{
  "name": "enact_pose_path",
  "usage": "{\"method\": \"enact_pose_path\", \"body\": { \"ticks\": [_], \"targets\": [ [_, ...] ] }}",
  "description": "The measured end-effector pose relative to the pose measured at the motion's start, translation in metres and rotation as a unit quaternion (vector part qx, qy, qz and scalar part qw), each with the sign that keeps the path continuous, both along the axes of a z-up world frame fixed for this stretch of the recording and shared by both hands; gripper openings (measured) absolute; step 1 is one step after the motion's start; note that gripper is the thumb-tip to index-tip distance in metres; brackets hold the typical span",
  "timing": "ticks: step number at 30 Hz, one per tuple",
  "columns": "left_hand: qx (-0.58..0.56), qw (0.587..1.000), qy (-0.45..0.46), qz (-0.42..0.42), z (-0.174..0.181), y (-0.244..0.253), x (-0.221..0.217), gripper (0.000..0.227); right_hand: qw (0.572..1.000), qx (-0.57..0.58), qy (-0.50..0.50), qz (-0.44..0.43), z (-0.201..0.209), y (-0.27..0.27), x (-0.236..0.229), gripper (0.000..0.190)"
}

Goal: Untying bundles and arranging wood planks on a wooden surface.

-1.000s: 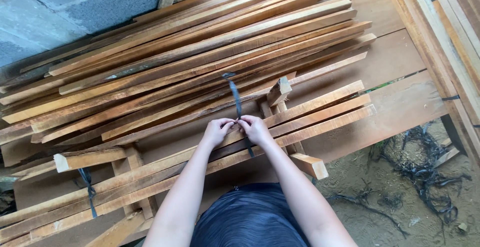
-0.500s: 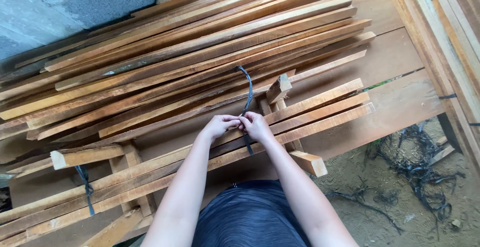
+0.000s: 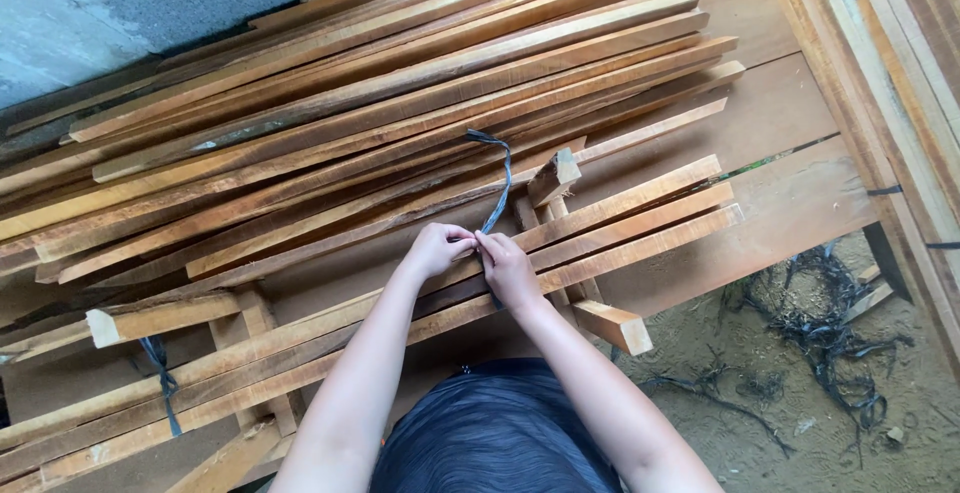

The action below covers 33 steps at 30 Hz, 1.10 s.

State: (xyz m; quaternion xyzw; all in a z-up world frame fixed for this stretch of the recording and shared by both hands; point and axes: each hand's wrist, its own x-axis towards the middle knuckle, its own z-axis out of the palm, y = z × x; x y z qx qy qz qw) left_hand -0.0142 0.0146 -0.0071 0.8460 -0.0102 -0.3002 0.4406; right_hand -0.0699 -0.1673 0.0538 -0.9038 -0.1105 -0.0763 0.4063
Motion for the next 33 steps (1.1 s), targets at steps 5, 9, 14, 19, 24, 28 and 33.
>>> {"method": "enact_pose_path", "body": {
  "ticks": [5, 9, 14, 19, 24, 28, 33],
  "targets": [
    [-0.055, 0.996, 0.019, 0.061, 0.005, 0.001, -0.010, 0.019, 0.990, 0.067, 0.099, -0.079, -0.011, 0.006, -0.004, 0.025],
    [-0.099, 0.987, 0.052, 0.114, 0.003, 0.003, -0.016, 0.020, 0.976, 0.096, 0.146, -0.128, -0.019, 0.009, -0.003, 0.022],
    [-0.117, 0.983, 0.050, 0.135, 0.014, 0.002, -0.014, 0.019, 0.970, 0.113, 0.167, -0.132, -0.013, 0.011, 0.004, 0.013],
    [-0.184, 0.966, 0.013, 0.180, 0.003, -0.004, -0.012, 0.027, 0.975, 0.114, 0.146, -0.119, -0.016, 0.013, 0.005, 0.018],
    [-0.069, 0.967, -0.192, 0.153, -0.005, -0.006, 0.000, 0.014, 0.979, 0.078, 0.139, -0.125, -0.033, 0.014, 0.009, 0.013],
    [-0.030, 0.971, -0.204, 0.120, 0.010, -0.012, 0.006, 0.011, 0.978, 0.060, 0.150, -0.131, -0.030, 0.016, 0.010, 0.012],
    [-0.021, 0.973, -0.209, 0.094, 0.016, -0.022, 0.008, 0.012, 0.970, 0.081, 0.202, -0.113, -0.029, 0.012, 0.010, 0.013]
  ]
}}
